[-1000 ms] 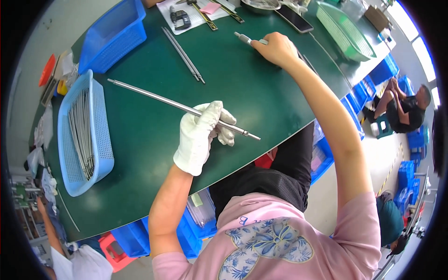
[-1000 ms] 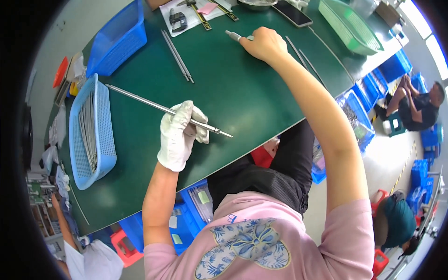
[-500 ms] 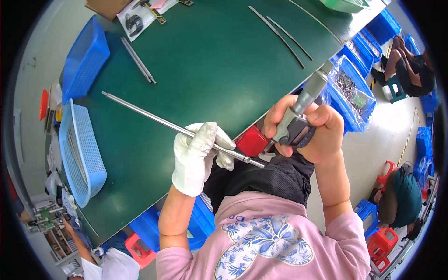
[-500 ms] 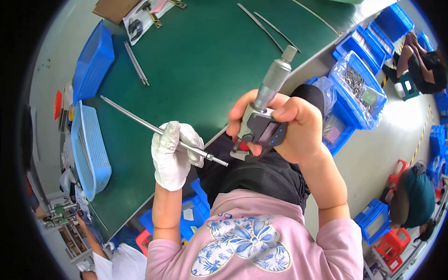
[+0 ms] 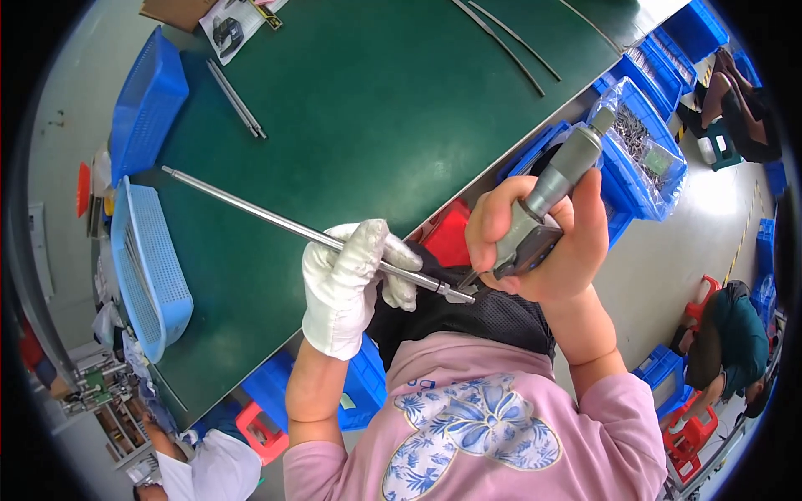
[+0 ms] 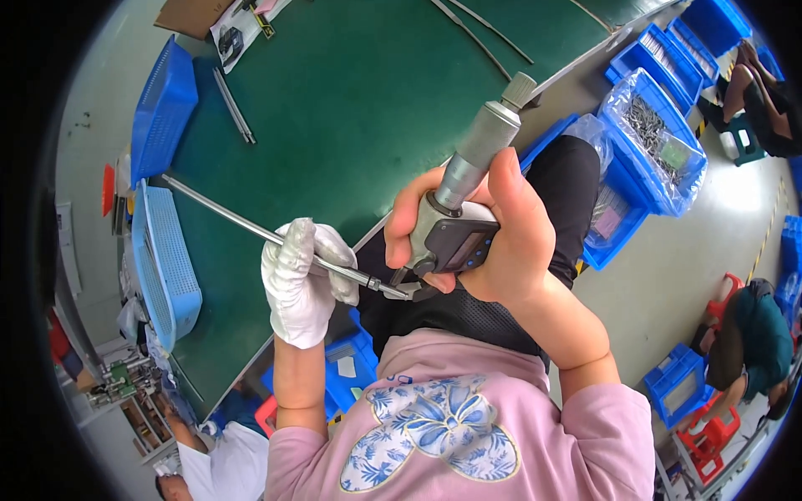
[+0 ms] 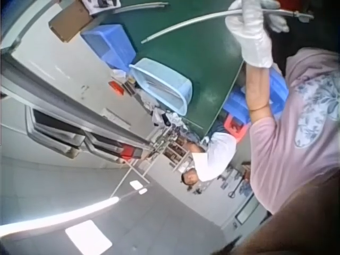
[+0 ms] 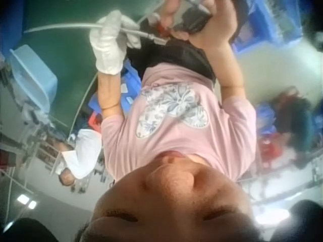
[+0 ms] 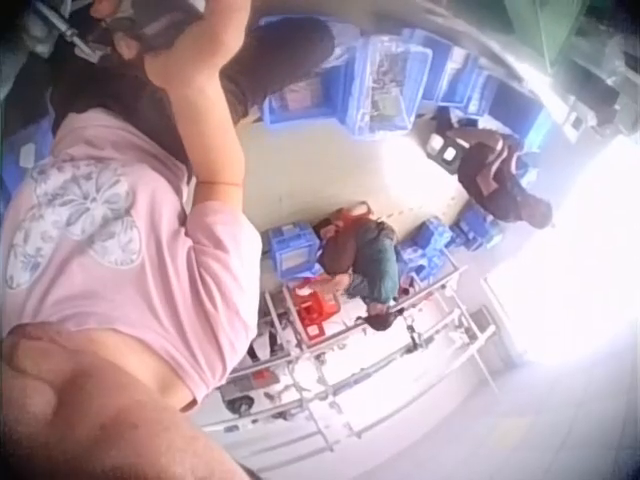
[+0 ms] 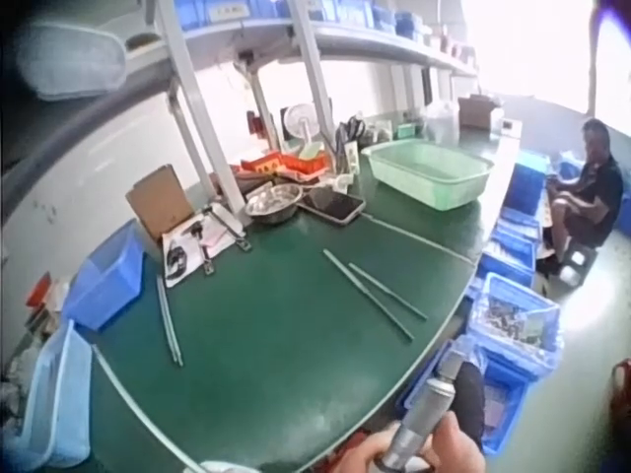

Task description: Assembling a small pin onto a metal rod and then measuring the assembly using a digital micrometer at a workshop bench.

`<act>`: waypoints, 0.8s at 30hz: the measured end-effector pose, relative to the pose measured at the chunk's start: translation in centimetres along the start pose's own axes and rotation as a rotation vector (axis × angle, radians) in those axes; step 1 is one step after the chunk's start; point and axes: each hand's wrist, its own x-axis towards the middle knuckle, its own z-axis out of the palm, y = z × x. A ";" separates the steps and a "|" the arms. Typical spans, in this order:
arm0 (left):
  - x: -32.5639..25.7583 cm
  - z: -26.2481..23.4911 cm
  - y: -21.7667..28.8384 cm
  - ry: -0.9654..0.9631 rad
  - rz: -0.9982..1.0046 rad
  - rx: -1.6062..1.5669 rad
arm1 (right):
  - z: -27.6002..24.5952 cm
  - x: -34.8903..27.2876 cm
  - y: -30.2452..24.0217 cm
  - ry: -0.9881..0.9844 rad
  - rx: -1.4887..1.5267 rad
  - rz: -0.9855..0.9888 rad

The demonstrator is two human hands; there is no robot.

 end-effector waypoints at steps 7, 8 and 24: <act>0.1 0.4 0.1 0.036 -0.055 -0.032 | 0.5 0.4 0.0 -0.007 0.056 0.058; 0.1 0.4 0.2 0.034 -0.060 -0.014 | 0.4 0.4 0.0 -0.005 0.054 0.062; 1.0 0.5 0.4 0.043 -0.231 -0.028 | 0.6 1.2 -0.5 -0.052 -0.319 0.056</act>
